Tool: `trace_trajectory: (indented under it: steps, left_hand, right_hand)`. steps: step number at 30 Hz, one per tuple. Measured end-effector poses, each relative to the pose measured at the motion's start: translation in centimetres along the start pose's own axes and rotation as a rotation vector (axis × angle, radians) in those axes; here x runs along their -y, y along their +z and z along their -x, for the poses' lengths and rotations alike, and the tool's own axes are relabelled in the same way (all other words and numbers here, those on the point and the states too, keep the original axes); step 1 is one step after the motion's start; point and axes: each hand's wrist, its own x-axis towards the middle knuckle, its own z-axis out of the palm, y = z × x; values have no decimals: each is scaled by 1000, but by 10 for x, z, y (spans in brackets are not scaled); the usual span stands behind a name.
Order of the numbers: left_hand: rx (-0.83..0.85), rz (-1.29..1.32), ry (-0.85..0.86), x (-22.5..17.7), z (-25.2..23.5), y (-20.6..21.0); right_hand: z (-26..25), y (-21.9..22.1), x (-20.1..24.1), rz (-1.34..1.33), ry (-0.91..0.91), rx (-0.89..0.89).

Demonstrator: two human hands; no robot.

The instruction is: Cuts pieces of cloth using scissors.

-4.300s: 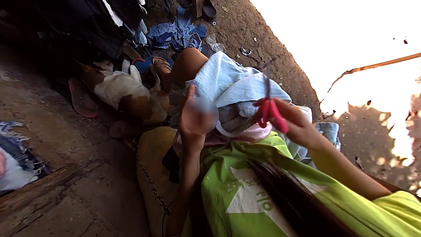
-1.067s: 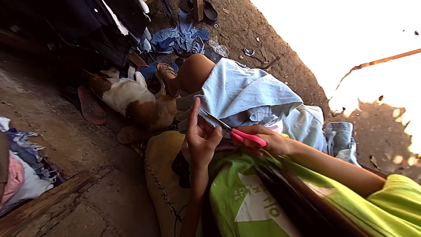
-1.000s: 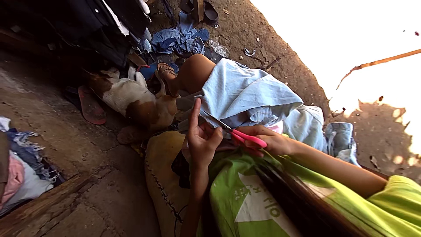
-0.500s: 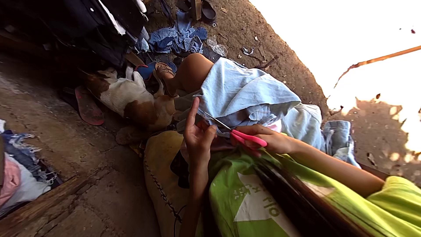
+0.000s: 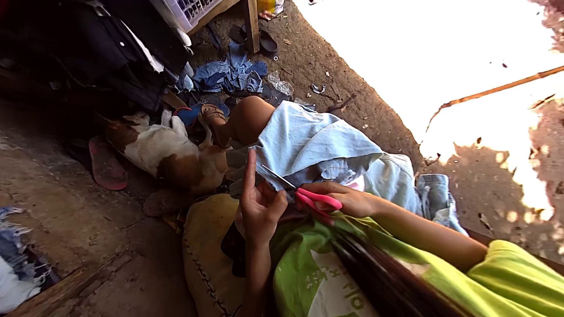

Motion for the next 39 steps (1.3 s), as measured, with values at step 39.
trace_trajectory:
  steps: [39]
  left_hand:
    - [77,183,107,-6,-24,23]
  right_hand:
    - [-57,-39,26,577,-446,-507]
